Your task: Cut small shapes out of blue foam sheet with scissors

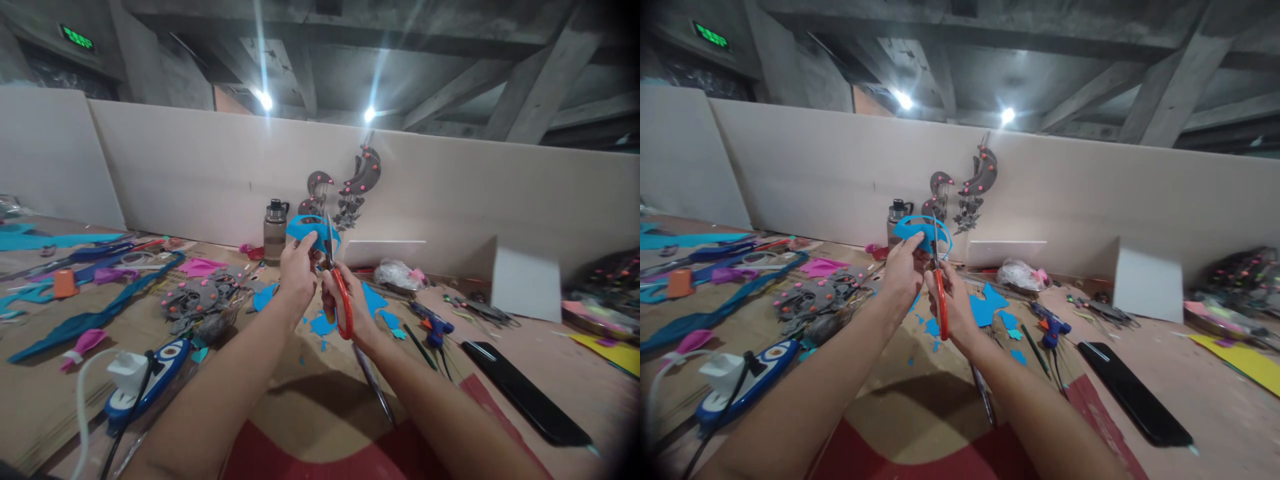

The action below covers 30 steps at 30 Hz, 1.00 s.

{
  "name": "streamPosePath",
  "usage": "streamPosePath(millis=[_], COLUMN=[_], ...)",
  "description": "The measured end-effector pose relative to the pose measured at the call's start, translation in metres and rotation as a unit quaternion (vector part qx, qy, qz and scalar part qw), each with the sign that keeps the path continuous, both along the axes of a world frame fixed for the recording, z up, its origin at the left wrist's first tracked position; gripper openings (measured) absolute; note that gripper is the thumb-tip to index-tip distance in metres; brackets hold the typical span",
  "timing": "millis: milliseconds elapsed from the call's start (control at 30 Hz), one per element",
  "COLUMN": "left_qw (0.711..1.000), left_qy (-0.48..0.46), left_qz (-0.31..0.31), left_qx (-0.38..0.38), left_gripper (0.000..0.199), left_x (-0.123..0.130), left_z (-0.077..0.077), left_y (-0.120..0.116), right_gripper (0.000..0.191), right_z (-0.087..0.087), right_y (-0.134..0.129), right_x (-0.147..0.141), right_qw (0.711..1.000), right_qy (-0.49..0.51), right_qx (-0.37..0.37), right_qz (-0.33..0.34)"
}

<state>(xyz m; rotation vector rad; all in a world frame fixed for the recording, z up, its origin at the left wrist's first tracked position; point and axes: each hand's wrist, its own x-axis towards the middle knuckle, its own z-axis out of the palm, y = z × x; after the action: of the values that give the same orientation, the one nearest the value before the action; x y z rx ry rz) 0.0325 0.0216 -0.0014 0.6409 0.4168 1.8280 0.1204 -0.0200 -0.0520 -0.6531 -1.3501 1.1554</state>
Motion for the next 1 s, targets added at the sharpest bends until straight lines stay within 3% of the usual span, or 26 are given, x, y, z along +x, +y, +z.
streamPosePath(millis=[433, 667, 1000], left_qw=[1.0, 1.0, 0.999], left_qy=[-0.017, -0.018, 0.042], left_qz=[-0.002, 0.0, -0.025], left_qx=[-0.015, -0.009, 0.016], left_gripper=[0.026, 0.028, 0.029], left_x=[0.001, 0.002, -0.013], left_z=[0.0, 0.0, 0.003], left_y=[0.002, 0.003, 0.011], right_gripper=[0.031, 0.026, 0.036], right_z=[-0.007, -0.001, 0.008], right_y=[0.0, -0.006, -0.01], right_x=[0.001, 0.002, 0.006], right_qw=[1.0, 0.999, 0.998], right_qy=[0.002, -0.036, -0.053], right_qx=[-0.003, -0.001, -0.025], right_qz=[-0.003, -0.019, -0.014])
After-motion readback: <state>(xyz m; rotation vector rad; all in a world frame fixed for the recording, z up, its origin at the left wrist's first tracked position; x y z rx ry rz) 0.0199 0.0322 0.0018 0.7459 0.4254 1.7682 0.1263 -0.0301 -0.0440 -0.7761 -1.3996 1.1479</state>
